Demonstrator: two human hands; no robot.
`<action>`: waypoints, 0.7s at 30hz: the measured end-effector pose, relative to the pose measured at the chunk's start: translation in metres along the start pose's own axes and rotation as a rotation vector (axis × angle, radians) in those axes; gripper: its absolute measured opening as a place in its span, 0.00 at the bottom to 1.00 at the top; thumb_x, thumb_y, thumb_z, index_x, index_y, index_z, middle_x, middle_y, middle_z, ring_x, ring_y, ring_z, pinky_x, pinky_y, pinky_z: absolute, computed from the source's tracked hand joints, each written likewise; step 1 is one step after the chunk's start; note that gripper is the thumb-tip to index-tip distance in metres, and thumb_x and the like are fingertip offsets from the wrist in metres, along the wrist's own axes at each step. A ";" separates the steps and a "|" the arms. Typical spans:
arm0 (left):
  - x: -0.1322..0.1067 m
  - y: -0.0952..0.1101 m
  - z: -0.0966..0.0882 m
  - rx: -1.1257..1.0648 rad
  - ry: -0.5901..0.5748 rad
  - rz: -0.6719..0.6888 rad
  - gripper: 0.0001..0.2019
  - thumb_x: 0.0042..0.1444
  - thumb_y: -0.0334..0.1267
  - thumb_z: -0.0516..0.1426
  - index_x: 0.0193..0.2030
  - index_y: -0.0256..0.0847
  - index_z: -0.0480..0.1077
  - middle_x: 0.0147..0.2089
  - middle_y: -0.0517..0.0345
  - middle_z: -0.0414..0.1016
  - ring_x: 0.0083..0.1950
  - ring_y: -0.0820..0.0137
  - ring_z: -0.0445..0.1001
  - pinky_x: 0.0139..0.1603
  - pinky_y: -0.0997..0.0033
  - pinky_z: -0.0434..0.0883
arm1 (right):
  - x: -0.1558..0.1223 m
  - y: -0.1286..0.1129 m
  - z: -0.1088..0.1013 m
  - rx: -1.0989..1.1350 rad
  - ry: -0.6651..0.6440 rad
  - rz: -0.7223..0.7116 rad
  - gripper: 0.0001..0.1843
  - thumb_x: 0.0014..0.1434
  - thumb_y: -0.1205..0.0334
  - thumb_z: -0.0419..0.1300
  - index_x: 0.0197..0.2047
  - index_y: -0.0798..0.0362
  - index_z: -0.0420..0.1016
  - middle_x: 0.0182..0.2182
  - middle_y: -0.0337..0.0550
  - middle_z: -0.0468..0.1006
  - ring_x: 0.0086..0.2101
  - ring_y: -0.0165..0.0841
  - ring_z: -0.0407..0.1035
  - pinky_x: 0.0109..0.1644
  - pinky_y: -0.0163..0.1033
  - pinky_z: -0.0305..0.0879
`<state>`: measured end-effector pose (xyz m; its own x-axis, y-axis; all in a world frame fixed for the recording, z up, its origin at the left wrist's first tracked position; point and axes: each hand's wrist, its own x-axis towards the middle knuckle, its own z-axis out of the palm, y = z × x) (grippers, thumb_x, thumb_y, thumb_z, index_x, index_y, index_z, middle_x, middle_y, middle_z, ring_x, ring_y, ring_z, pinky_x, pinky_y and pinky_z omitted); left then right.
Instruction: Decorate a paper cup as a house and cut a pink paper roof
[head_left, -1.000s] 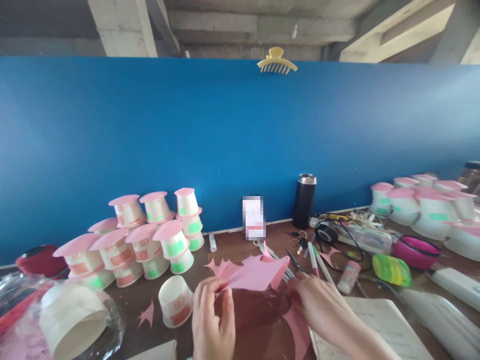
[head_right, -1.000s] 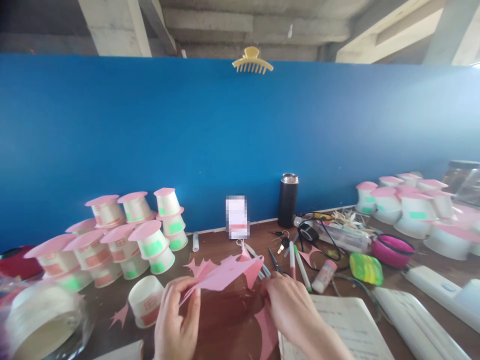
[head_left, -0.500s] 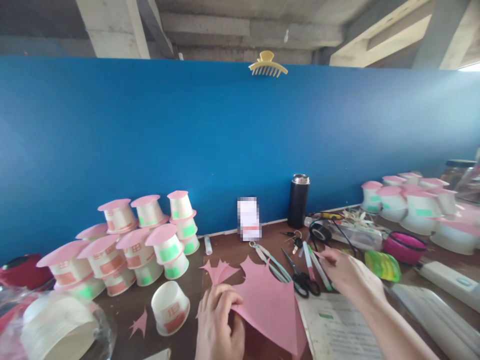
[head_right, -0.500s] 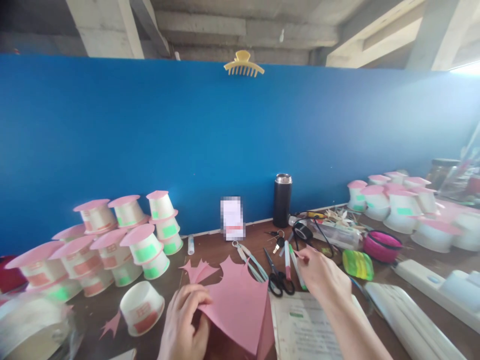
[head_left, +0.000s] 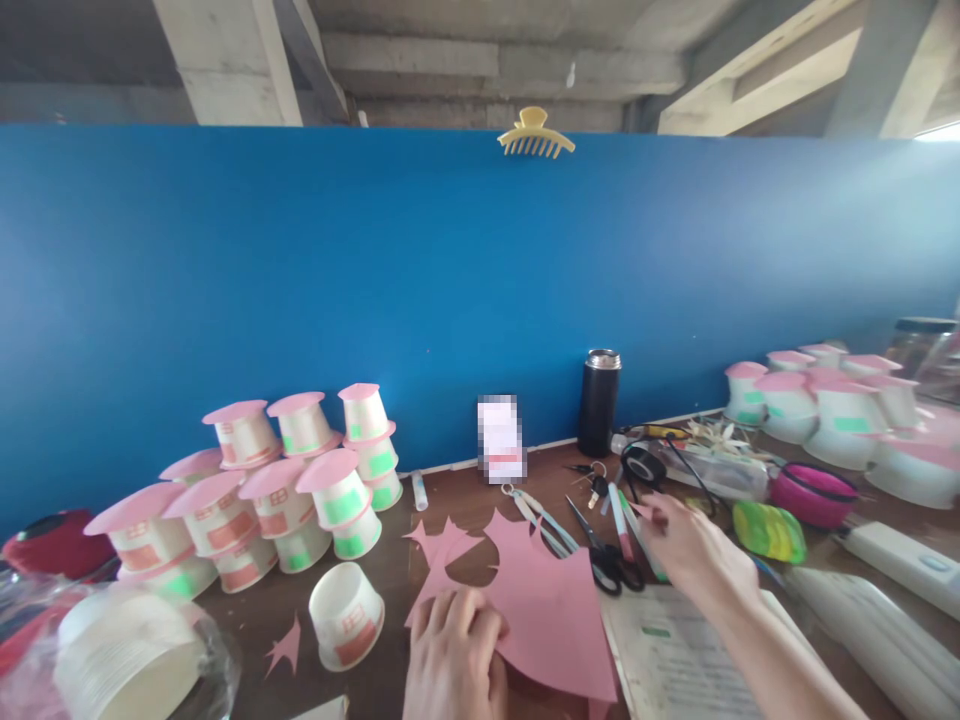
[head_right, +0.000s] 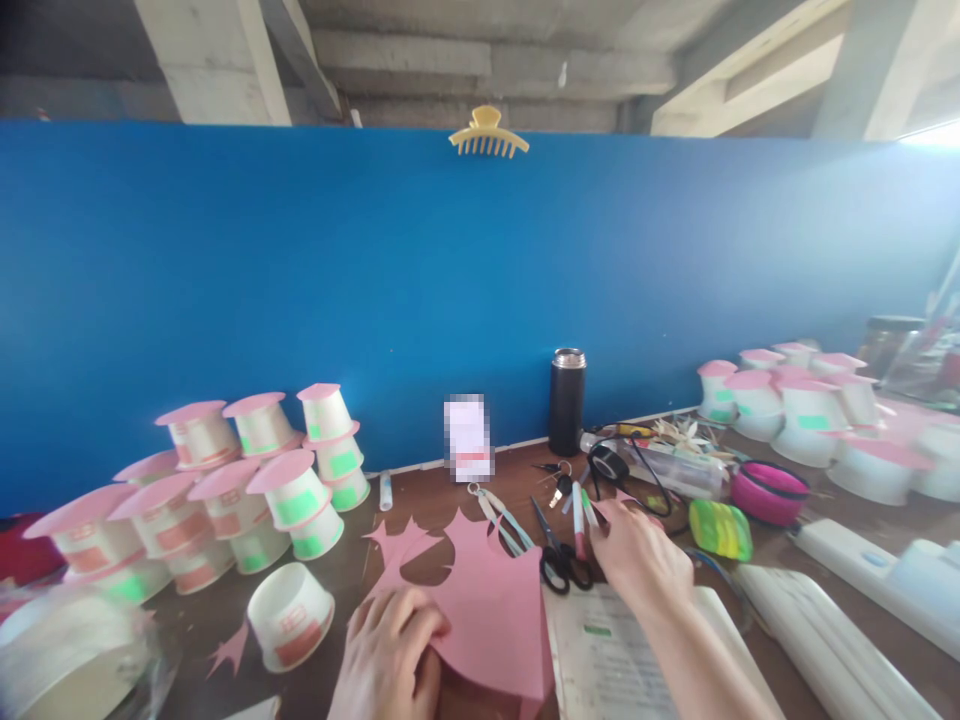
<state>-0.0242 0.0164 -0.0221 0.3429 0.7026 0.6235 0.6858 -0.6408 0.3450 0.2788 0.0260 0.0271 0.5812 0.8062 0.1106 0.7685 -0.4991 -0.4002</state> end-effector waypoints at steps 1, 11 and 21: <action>0.000 0.000 0.000 0.001 -0.002 0.013 0.15 0.44 0.21 0.51 0.30 0.45 0.70 0.34 0.58 0.71 0.39 0.63 0.67 0.44 0.60 0.58 | 0.001 0.001 -0.003 0.021 0.039 0.026 0.17 0.56 0.55 0.55 0.48 0.41 0.76 0.45 0.45 0.80 0.44 0.46 0.74 0.39 0.43 0.65; -0.004 -0.006 0.006 -0.032 -0.058 0.123 0.17 0.41 0.19 0.51 0.30 0.46 0.71 0.33 0.58 0.73 0.37 0.63 0.67 0.39 0.61 0.59 | 0.006 0.008 -0.019 0.190 0.238 0.152 0.26 0.60 0.52 0.47 0.58 0.54 0.66 0.52 0.56 0.75 0.54 0.52 0.67 0.48 0.51 0.65; -0.004 -0.007 0.011 -0.022 -0.009 0.138 0.15 0.40 0.22 0.54 0.31 0.47 0.72 0.32 0.59 0.72 0.37 0.63 0.67 0.38 0.61 0.56 | 0.007 0.007 -0.009 0.166 0.136 0.115 0.24 0.58 0.51 0.51 0.55 0.50 0.70 0.51 0.53 0.76 0.46 0.47 0.74 0.43 0.47 0.66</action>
<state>-0.0228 0.0211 -0.0352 0.4392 0.6099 0.6596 0.6175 -0.7382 0.2714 0.2909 0.0251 0.0328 0.7017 0.6913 0.1724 0.6473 -0.5174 -0.5597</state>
